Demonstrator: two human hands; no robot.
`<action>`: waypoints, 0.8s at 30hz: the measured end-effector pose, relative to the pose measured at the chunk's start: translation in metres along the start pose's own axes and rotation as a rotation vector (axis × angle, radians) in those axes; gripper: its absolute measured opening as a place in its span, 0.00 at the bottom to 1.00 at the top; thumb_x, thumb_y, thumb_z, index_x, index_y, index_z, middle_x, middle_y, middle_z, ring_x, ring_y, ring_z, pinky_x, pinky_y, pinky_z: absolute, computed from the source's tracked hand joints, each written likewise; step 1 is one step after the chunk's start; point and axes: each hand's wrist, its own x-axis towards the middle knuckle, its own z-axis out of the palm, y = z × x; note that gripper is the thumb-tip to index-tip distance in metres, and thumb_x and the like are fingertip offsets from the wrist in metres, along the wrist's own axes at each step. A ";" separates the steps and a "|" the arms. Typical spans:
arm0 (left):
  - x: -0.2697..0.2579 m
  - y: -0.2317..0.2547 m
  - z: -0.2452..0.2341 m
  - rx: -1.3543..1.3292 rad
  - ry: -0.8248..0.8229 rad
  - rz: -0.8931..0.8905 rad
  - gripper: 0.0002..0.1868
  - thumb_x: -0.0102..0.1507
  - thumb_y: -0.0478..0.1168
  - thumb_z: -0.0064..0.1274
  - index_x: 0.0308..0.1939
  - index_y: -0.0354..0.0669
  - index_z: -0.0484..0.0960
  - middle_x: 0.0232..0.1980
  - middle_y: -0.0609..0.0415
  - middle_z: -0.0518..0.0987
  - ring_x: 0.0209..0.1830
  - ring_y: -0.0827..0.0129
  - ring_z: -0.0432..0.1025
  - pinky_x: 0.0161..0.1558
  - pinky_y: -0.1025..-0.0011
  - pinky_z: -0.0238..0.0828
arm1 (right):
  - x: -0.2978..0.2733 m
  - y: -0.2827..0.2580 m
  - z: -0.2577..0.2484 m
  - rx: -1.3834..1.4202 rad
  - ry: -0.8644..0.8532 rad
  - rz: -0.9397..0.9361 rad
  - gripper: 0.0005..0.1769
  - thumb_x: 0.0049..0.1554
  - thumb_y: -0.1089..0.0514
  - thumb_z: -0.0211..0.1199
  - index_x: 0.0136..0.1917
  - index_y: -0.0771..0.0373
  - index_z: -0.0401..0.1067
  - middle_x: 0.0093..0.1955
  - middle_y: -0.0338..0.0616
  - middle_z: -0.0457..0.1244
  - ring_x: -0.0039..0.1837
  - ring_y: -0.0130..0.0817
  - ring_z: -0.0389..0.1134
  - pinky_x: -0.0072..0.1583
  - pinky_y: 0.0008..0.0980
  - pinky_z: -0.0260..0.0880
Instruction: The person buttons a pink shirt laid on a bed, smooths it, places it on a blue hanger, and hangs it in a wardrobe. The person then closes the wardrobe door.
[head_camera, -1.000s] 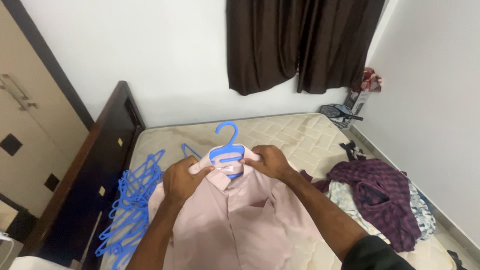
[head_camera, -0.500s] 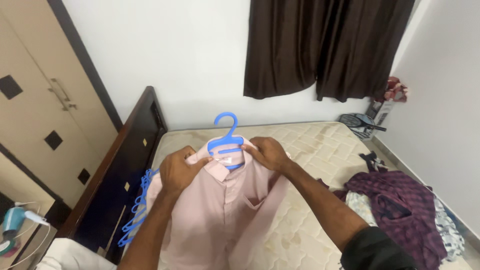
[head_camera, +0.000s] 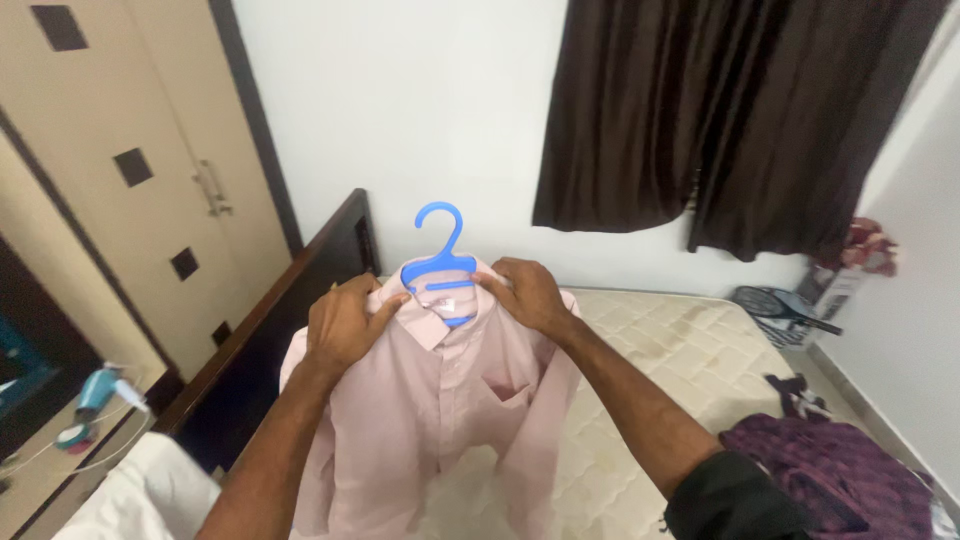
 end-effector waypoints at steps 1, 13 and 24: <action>-0.003 -0.001 -0.001 0.031 0.014 0.003 0.27 0.60 0.62 0.58 0.36 0.38 0.83 0.32 0.43 0.83 0.35 0.48 0.78 0.37 0.53 0.72 | 0.001 -0.002 0.003 0.013 0.004 -0.012 0.26 0.60 0.39 0.63 0.39 0.66 0.77 0.37 0.53 0.67 0.40 0.53 0.69 0.45 0.47 0.66; -0.044 -0.028 -0.039 0.244 0.135 -0.183 0.27 0.66 0.63 0.50 0.39 0.40 0.81 0.28 0.39 0.80 0.31 0.41 0.76 0.35 0.47 0.71 | 0.020 -0.054 0.038 0.245 -0.099 -0.094 0.20 0.62 0.42 0.61 0.52 0.61 0.77 0.48 0.51 0.72 0.51 0.49 0.73 0.53 0.42 0.70; -0.074 -0.053 -0.123 0.290 0.204 -0.167 0.24 0.66 0.60 0.53 0.43 0.42 0.84 0.32 0.42 0.82 0.32 0.44 0.78 0.37 0.49 0.72 | 0.037 -0.117 0.093 0.344 -0.128 -0.204 0.22 0.58 0.42 0.67 0.54 0.62 0.76 0.47 0.51 0.72 0.50 0.47 0.74 0.52 0.41 0.71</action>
